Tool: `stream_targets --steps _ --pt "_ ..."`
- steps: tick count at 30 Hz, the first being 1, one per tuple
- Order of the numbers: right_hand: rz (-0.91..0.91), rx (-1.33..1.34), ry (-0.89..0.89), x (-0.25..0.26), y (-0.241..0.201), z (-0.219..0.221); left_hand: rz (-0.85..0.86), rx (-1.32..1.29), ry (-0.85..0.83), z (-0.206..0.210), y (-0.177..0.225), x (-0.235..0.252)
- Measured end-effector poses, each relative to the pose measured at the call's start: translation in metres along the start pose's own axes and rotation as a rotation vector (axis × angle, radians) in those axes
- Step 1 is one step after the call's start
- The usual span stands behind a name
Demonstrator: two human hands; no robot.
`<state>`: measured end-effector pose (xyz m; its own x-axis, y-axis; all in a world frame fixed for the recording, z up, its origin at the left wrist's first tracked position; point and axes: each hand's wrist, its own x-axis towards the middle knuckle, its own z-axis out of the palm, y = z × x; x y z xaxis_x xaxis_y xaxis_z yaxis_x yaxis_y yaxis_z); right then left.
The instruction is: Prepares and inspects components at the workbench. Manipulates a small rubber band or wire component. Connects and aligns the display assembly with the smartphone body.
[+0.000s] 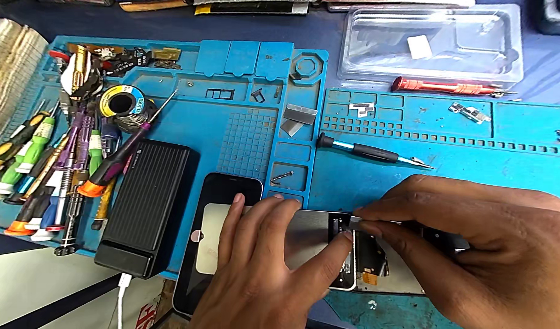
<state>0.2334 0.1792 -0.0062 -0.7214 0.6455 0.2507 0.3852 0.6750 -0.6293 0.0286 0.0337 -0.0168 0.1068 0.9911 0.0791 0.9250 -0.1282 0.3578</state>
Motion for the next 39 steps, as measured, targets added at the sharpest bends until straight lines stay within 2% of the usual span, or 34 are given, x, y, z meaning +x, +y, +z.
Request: stream_targets --steps 14,23,25,30,32,36,39 --pt "-0.048 -0.009 -0.032 0.001 0.001 -0.003 -0.010 -0.014 -0.001 -0.002 0.001 0.000" --pt "-0.009 -0.034 -0.074 0.001 0.003 -0.007 0.000 -0.003 0.000 0.000 0.000 0.000" --pt "0.068 0.046 -0.081 0.001 0.002 -0.009 0.006 -0.007 0.006 0.000 0.000 0.000" --pt "0.385 0.634 -0.060 0.003 0.001 -0.014 0.006 -0.017 0.013 0.000 0.000 0.000" --pt "0.352 0.544 -0.077 0.002 -0.001 -0.015 0.006 -0.022 0.017 0.000 0.000 0.000" --pt "0.128 0.054 -0.061 -0.002 -0.008 -0.006 0.004 -0.027 0.009 0.000 0.000 0.000" --pt "0.015 -0.121 -0.042 -0.002 -0.013 -0.001 0.002 -0.029 0.017 0.001 0.000 -0.001"
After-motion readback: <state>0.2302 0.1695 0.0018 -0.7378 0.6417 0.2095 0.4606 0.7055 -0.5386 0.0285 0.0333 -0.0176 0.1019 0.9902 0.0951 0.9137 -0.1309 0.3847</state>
